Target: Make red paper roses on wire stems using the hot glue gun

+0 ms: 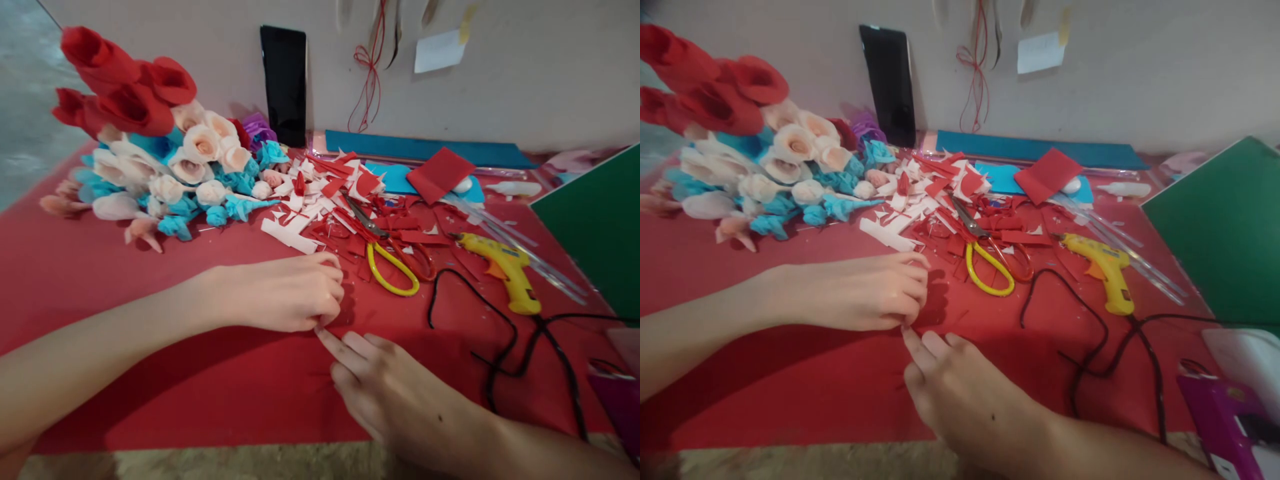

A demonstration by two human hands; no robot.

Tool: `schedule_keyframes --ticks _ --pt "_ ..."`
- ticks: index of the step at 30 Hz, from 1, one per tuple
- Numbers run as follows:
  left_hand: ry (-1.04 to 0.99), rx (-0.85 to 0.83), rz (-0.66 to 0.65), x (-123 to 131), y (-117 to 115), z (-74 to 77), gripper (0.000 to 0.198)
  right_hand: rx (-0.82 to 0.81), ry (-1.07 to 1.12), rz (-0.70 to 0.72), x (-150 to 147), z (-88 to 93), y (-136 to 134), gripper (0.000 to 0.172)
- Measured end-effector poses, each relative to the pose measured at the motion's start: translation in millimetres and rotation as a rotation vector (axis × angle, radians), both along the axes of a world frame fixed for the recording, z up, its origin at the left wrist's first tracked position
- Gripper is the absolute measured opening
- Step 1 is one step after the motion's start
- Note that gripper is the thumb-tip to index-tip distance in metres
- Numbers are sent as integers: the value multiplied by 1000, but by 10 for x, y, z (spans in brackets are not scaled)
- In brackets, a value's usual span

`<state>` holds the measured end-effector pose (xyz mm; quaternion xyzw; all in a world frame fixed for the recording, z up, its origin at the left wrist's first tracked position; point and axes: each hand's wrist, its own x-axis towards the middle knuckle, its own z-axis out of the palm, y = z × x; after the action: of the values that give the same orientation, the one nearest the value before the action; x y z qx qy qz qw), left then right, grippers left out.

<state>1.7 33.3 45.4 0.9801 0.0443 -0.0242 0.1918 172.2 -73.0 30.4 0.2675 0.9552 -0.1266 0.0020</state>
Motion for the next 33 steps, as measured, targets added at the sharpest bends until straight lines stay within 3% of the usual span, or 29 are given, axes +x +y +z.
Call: schedule_keyframes --ticks 8,13,18,20,26,33 --pt "65 -43 87 -10 -11 30 21 -35 29 3 41 4 -11 15" --pt "26 -127 205 -17 -6 91 11 -15 328 -213 159 155 62 16" --pt "-217 -350 505 36 -63 167 12 -134 668 -578 252 288 205 4" --pt "-348 -441 616 46 -101 188 14 -193 749 -658 258 308 234 4" --pt "-522 -572 752 60 -208 214 23 -350 852 -653 195 323 216 8" --pt "-581 -1029 771 141 -359 194 28 -331 966 -717 196 356 159 6"
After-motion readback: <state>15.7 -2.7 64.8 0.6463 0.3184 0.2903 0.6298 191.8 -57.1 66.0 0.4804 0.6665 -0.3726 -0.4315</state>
